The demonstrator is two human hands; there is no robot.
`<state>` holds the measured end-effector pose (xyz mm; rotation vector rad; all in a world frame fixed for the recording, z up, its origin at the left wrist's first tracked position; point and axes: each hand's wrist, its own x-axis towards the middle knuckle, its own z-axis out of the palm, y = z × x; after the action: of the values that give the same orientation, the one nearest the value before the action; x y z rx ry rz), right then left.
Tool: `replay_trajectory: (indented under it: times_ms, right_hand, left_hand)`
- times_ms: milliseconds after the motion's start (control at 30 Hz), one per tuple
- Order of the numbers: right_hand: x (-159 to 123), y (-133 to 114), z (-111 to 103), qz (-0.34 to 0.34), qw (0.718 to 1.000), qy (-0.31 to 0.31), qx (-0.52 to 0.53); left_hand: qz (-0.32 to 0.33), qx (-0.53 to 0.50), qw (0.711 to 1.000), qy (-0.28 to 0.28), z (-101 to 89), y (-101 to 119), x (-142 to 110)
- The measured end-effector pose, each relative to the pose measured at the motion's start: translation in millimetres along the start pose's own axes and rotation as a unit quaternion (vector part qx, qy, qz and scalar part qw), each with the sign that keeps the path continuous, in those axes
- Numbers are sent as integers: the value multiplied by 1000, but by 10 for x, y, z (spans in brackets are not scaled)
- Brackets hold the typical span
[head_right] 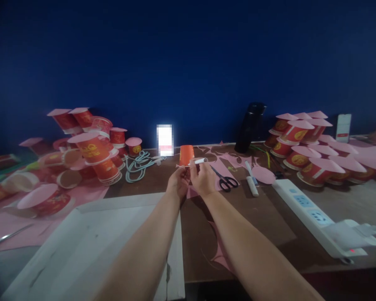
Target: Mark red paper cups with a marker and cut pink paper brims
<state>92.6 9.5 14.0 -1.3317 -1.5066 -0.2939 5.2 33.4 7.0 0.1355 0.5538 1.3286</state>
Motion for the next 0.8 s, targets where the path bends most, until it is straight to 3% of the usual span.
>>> replay_trajectory:
  times_ms: [800]
  right_hand:
    - [19,12,6,-4,1000,9,26]
  left_hand:
    - [-5,14,1000,8,13,9,-21]
